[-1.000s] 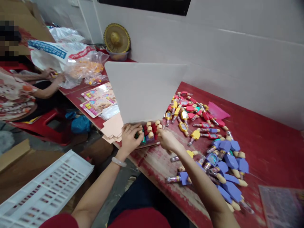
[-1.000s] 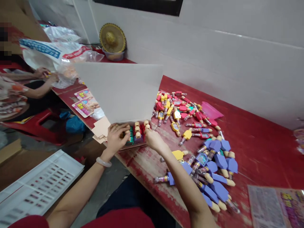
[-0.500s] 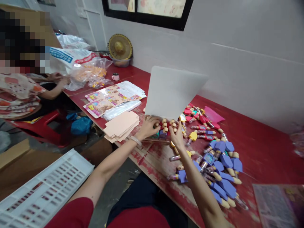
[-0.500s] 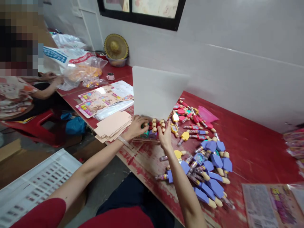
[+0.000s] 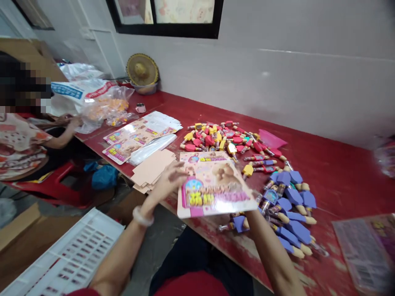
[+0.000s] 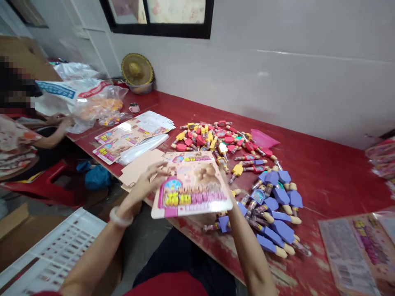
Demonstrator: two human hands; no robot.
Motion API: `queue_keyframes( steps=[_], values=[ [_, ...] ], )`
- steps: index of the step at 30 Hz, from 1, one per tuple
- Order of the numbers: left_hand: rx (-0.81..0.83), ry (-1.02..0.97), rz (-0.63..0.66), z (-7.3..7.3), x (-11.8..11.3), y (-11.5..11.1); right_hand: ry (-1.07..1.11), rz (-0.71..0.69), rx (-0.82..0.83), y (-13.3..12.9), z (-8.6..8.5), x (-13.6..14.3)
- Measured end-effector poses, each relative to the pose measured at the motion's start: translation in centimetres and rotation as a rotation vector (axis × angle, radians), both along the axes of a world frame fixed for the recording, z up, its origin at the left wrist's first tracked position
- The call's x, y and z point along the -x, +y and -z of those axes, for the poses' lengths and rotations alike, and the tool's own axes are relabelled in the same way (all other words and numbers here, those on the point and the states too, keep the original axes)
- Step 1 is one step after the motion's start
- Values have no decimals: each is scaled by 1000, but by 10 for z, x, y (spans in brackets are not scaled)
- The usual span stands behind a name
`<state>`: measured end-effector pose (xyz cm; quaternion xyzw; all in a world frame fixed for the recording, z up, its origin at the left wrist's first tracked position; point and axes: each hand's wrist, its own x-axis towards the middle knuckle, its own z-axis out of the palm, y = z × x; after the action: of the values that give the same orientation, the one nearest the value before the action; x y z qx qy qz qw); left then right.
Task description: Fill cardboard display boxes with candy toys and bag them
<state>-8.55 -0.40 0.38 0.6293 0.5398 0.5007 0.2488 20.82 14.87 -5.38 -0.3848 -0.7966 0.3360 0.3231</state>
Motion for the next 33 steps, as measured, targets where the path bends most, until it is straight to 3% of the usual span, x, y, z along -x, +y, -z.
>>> queue_keyframes(
  steps=[2, 5, 7, 9, 12, 16, 22, 26, 33],
  values=[
    [155, -40, 46, 37, -1, -24, 25, 42, 74, -13, 3, -23],
    [290, -161, 205, 79, -7, -30, 8, 35, 290, -31, 10, -45],
    [289, -79, 92, 98, -11, -20, -113, -24, 329, -38, 14, -47],
    [305, 100, -135, 112, -15, -7, -356, -18, 185, -41, 18, -40],
    [405, 420, -241, 127, -18, 9, -739, 186, -79, -39, 26, -20],
    [411, 623, -198, 131, -18, 22, -840, 289, -156, -34, 31, 2],
    [312, 690, -277, 112, -8, 44, -735, 380, -321, -26, 25, 6],
    [269, 716, -291, 110, -8, 52, -618, 485, -213, -15, 34, 4],
    [199, 686, -330, 129, -10, 55, -534, 342, -67, 5, 57, 6]
  ],
)
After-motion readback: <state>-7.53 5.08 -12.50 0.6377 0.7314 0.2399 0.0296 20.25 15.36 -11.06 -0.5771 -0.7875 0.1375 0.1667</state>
